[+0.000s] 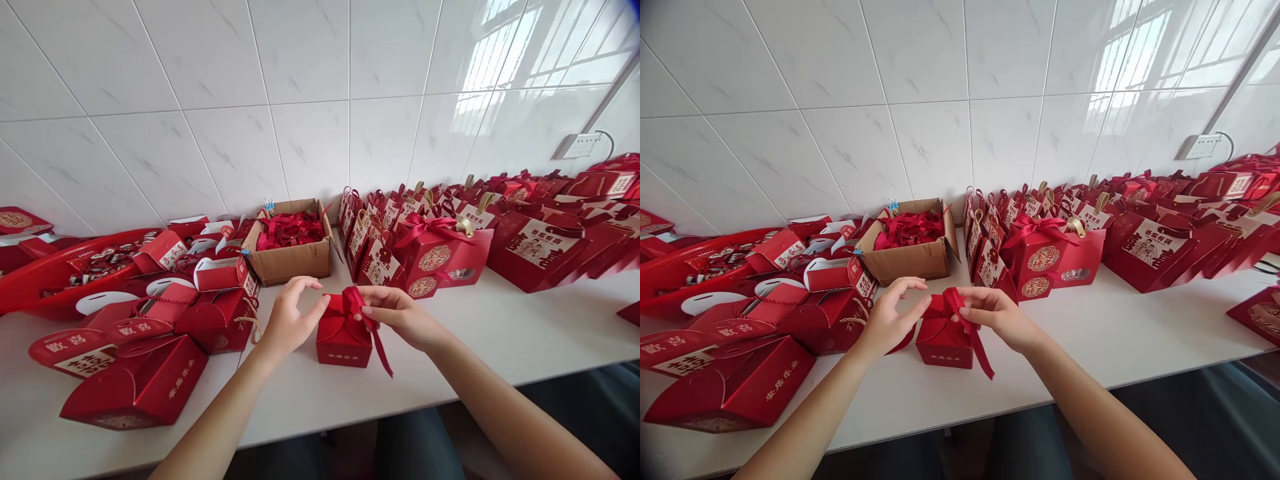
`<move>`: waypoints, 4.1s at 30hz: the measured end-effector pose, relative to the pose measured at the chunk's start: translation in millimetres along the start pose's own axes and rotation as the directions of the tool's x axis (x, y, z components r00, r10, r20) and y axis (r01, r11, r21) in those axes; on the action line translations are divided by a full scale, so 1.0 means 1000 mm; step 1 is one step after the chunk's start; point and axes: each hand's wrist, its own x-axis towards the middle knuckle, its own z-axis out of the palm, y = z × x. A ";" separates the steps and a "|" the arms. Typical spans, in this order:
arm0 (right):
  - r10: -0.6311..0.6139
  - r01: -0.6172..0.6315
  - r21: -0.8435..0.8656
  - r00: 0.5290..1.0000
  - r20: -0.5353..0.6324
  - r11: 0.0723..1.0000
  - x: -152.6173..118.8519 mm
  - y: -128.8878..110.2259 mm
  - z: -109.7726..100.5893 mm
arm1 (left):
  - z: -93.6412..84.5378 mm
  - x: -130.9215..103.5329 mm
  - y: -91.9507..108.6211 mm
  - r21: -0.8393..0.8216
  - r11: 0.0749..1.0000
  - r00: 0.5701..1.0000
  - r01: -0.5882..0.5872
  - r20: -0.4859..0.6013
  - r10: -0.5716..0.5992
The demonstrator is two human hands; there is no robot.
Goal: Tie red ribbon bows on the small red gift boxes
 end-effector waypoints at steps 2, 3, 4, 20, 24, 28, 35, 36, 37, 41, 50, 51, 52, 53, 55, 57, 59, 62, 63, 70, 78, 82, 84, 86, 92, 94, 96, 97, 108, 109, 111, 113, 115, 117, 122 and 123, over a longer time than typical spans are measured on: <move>-0.003 0.003 -0.046 1.000 -0.009 0.999 0.001 -0.001 0.002 | 0.001 0.005 0.013 -0.100 0.993 0.996 0.060 0.070 -0.053; -0.005 0.004 -0.067 1.000 -0.018 0.998 0.001 -0.001 0.003 | 0.002 0.007 0.019 -0.128 0.988 0.991 0.084 0.114 -0.069; -0.009 0.006 -0.086 1.000 -0.029 0.996 0.002 -0.001 0.004 | 0.003 0.009 0.025 -0.133 0.987 0.987 0.095 0.140 -0.076; -0.111 0.027 -0.369 0.972 -0.207 0.929 0.011 0.003 0.022 | 0.006 0.012 0.023 -0.092 0.996 0.998 0.009 0.058 -0.004; -0.101 0.037 -0.360 0.982 -0.161 0.932 0.007 0.006 0.024 | 0.003 -0.005 -0.001 0.029 0.993 0.987 0.118 0.105 -0.120; -0.092 0.039 -0.410 0.990 -0.109 0.911 0.008 0.004 0.026 | 0.003 -0.016 -0.017 -0.013 0.962 0.956 0.272 0.120 -0.268; -0.084 -0.076 -0.544 0.961 -0.263 0.836 0.018 0.003 0.032 | -0.005 -0.006 -0.016 -0.245 0.846 0.850 0.474 0.377 -0.367; -0.097 -0.083 -0.567 0.955 -0.280 0.820 0.019 0.003 0.034 | -0.008 -0.005 -0.012 -0.262 0.846 0.857 0.464 0.375 -0.354; -0.116 -0.089 -0.594 0.947 -0.298 0.800 0.020 0.004 0.036 | -0.011 -0.003 -0.007 -0.271 0.846 0.855 0.458 0.394 -0.337; -0.210 -0.086 -0.710 0.925 -0.318 0.699 0.019 0.003 0.045 | -0.021 0.007 0.024 -0.309 0.844 0.808 0.438 0.547 -0.219; -0.256 0.142 -0.803 0.967 -0.013 0.578 0.008 -0.004 0.042 | -0.016 0.049 0.058 -0.330 0.882 0.821 0.337 0.562 -0.103; -0.262 0.136 -0.803 0.965 -0.026 0.580 0.008 -0.003 0.042 | -0.014 0.054 0.057 -0.321 0.884 0.817 0.339 0.566 -0.107; -0.266 0.122 -0.799 0.963 -0.049 0.589 0.008 -0.001 0.041 | -0.011 0.059 0.056 -0.325 0.883 0.818 0.338 0.565 -0.105; -0.266 0.104 -0.790 0.961 -0.077 0.604 0.009 0.001 0.041 | -0.009 0.064 0.053 -0.341 0.879 0.824 0.334 0.558 -0.097; -0.261 0.087 -0.767 0.959 -0.108 0.635 0.011 0.004 0.040 | -0.006 0.071 0.046 -0.394 0.864 0.861 0.314 0.501 -0.084; -0.269 0.108 -0.750 0.958 -0.096 0.653 0.012 0.008 0.039 | -0.007 0.072 0.037 -0.448 0.850 0.920 0.278 0.379 -0.101; -0.280 0.129 -0.741 0.957 -0.082 0.659 0.013 0.010 0.039 | -0.012 0.064 0.028 -0.444 0.866 0.960 0.231 0.250 -0.128; -0.287 0.143 -0.729 0.955 -0.077 0.669 0.012 0.011 0.039 | -0.022 0.043 0.019 -0.289 0.943 0.937 0.163 0.344 -0.057; -0.290 0.142 -0.731 0.954 -0.080 0.668 0.012 0.011 0.039 | -0.024 0.035 0.016 -0.250 0.959 0.906 0.134 0.424 -0.016; -0.309 0.124 -0.657 0.935 -0.173 0.744 0.011 0.018 0.041 | -0.006 0.006 -0.001 -0.258 0.965 0.961 0.052 0.276 0.022; -0.350 0.167 -0.583 0.912 -0.216 0.795 0.010 0.022 0.040 | -0.004 0.002 0.005 -0.345 0.932 0.952 0.111 0.307 0.000; -0.379 0.188 -0.614 0.904 -0.198 0.767 0.009 0.023 0.040 | -0.003 0.000 0.004 -0.377 0.918 0.954 0.123 0.301 -0.005; -0.395 0.174 -0.656 0.895 -0.205 0.734 0.009 0.024 0.040 | 0.000 -0.001 0.003 -0.355 0.929 0.964 0.105 0.268 -0.007; -0.421 0.154 -0.703 0.879 -0.224 0.695 0.009 0.024 0.041 | 0.002 -0.003 0.002 -0.322 0.944 0.976 0.073 0.220 0.000; -0.528 0.213 -0.807 0.838 -0.140 0.551 0.005 0.021 0.045 | 0.010 -0.006 -0.002 -0.258 0.966 0.997 -0.001 0.077 0.022; -0.518 0.201 -0.818 0.845 -0.134 0.540 0.004 0.020 0.045 | 0.012 -0.006 -0.004 -0.231 0.973 0.998 -0.013 0.062 0.028; -0.499 0.173 -0.827 0.855 -0.144 0.534 0.005 0.021 0.044 | 0.013 -0.006 -0.005 -0.201 0.979 0.998 -0.028 0.055 0.040; -0.495 0.158 -0.835 0.856 -0.151 0.527 0.005 0.021 0.043 | 0.014 -0.007 -0.006 -0.183 0.982 0.997 -0.040 0.055 0.051; -0.172 -0.025 -0.596 0.947 -0.272 0.802 0.009 0.018 0.036 | 0.014 -0.008 -0.007 0.107 0.947 0.951 -0.303 -0.030 0.308; -0.135 -0.030 -0.549 0.957 -0.258 0.835 0.009 0.017 0.036 | 0.015 -0.008 -0.008 0.092 0.947 0.950 -0.306 -0.035 0.311; -0.084 -0.036 -0.464 0.968 -0.235 0.885 0.007 0.015 0.036 | 0.017 -0.008 -0.011 0.055 0.950 0.950 -0.307 -0.040 0.309; -0.059 -0.036 -0.396 0.972 -0.225 0.918 0.007 0.016 0.037 | 0.020 -0.007 -0.013 0.028 0.950 0.949 -0.312 -0.040 0.313; -0.050 -0.033 -0.334 0.970 -0.237 0.942 0.007 0.019 0.038 | 0.022 -0.005 -0.014 0.003 0.949 0.948 -0.316 -0.040 0.316; -0.044 -0.032 -0.276 0.963 -0.265 0.961 0.008 0.024 0.040 | 0.024 -0.005 -0.013 -0.039 0.952 0.952 -0.304 -0.044 0.303; -0.096 -0.002 -0.275 0.935 -0.342 0.961 0.007 0.032 0.045 | 0.016 -0.013 -0.006 0.007 0.977 0.967 -0.212 -0.145 0.211; -0.105 -0.001 -0.287 0.930 -0.354 0.958 0.007 0.033 0.046 | 0.014 -0.016 -0.004 0.011 0.980 0.973 -0.201 -0.115 0.201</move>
